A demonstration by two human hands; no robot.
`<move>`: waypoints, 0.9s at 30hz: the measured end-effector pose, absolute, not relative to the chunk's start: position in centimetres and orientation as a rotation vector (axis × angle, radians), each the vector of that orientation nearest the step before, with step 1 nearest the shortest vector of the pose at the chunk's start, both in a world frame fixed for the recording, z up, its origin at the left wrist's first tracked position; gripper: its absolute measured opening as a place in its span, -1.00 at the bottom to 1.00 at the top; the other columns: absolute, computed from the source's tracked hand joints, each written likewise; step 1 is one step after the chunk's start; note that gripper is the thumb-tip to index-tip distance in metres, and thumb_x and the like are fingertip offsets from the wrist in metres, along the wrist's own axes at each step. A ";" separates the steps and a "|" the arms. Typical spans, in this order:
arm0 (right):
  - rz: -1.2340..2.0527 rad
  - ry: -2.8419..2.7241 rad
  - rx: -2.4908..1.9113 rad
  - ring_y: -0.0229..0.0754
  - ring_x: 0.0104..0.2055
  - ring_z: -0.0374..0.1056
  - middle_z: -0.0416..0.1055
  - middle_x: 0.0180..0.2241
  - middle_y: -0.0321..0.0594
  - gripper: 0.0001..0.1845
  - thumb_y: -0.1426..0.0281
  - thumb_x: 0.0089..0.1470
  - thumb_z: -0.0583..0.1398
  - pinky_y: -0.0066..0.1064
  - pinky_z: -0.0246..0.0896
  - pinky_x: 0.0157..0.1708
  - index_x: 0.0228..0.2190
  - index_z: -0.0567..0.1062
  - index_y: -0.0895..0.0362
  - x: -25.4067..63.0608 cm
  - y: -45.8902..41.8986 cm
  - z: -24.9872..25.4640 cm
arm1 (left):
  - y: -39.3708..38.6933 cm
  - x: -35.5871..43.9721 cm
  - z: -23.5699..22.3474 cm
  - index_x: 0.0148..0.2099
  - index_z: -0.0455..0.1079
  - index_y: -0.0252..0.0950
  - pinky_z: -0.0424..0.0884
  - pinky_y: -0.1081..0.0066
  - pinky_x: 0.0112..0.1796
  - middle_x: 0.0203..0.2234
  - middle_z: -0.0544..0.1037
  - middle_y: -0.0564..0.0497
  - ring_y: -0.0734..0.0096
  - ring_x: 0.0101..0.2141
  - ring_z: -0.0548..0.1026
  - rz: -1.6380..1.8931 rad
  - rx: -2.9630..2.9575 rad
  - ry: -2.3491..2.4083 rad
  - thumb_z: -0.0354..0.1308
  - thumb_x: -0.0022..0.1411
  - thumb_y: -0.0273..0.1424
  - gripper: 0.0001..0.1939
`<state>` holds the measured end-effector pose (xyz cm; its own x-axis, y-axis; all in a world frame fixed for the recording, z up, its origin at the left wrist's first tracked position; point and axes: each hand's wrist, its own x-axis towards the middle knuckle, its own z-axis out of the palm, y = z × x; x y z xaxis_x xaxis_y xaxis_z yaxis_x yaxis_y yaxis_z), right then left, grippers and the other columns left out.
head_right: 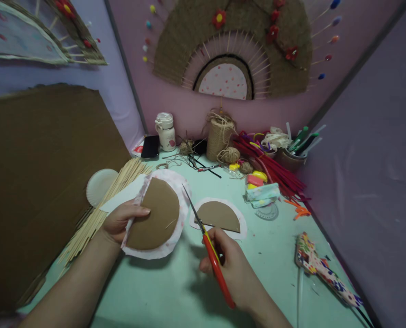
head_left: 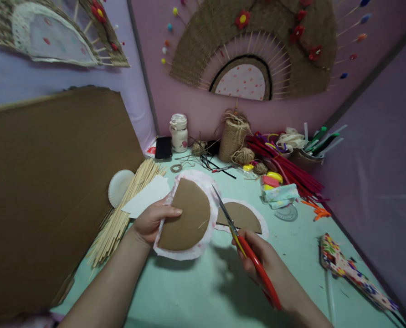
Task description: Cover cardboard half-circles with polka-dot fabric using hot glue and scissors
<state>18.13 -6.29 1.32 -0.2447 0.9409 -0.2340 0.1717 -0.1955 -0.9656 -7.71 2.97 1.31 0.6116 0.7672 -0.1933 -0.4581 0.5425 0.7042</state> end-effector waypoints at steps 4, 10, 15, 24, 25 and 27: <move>1.474 -1.398 -1.366 -0.34 -0.55 0.05 0.22 -0.58 -0.43 -0.48 -0.06 -0.16 0.29 -0.49 -0.05 -0.58 -0.45 0.25 0.08 18.2 -6.3 1.5 | 3.0 -7.9 1.3 0.19 0.27 -0.35 0.53 0.26 -0.20 -0.25 0.65 -0.13 0.05 -0.17 0.60 0.755 0.673 0.521 0.26 0.01 -0.53 -0.35; 1.531 -1.318 -1.399 -0.37 -0.61 -0.06 0.08 -0.61 -0.48 -0.49 -0.05 -0.18 0.28 -0.52 -0.18 -0.66 -0.47 0.24 0.06 18.2 -6.3 1.6 | 2.9 -8.0 1.3 0.18 0.29 -0.38 0.54 0.28 -0.24 -0.26 0.65 -0.14 0.03 -0.18 0.61 0.760 0.674 0.545 0.27 -0.01 -0.52 -0.34; 1.513 -1.358 -1.400 -0.38 -0.62 -0.08 0.12 -0.60 -0.45 -0.58 0.03 -0.14 0.26 -0.52 -0.22 -0.69 -0.48 0.25 0.06 18.5 -6.2 1.7 | 2.9 -8.2 1.3 0.14 0.34 -0.37 0.53 0.24 -0.20 -0.25 0.65 -0.16 -0.01 -0.15 0.59 0.752 0.686 0.535 0.27 -0.01 -0.52 -0.39; 1.451 -1.434 -1.428 -0.35 -0.63 0.01 0.22 -0.63 -0.42 -0.74 0.21 -0.06 0.20 -0.51 -0.17 -0.67 -0.51 0.23 0.05 19.4 -6.1 1.6 | 2.9 -8.6 1.4 0.11 0.39 -0.36 0.53 0.30 -0.24 -0.30 0.66 -0.10 0.05 -0.20 0.61 0.743 0.711 0.565 0.30 -0.05 -0.50 -0.40; 1.445 -1.438 -1.425 -0.34 -0.62 0.04 0.23 -0.63 -0.42 -0.77 0.24 -0.05 0.19 -0.50 -0.17 -0.66 -0.50 0.24 0.06 19.5 -6.1 1.5 | 2.9 -8.7 1.4 0.11 0.38 -0.35 0.53 0.30 -0.23 -0.30 0.66 -0.10 0.05 -0.19 0.61 0.745 0.716 0.560 0.31 -0.05 -0.50 -0.40; 1.430 -1.445 -1.422 -0.34 -0.60 0.08 0.25 -0.62 -0.42 -0.82 0.30 -0.07 0.19 -0.50 -0.14 -0.63 -0.49 0.26 0.06 19.7 -6.2 1.4 | 2.9 -8.9 1.4 0.10 0.39 -0.35 0.53 0.29 -0.22 -0.30 0.66 -0.11 0.05 -0.19 0.61 0.747 0.726 0.552 0.31 -0.05 -0.49 -0.41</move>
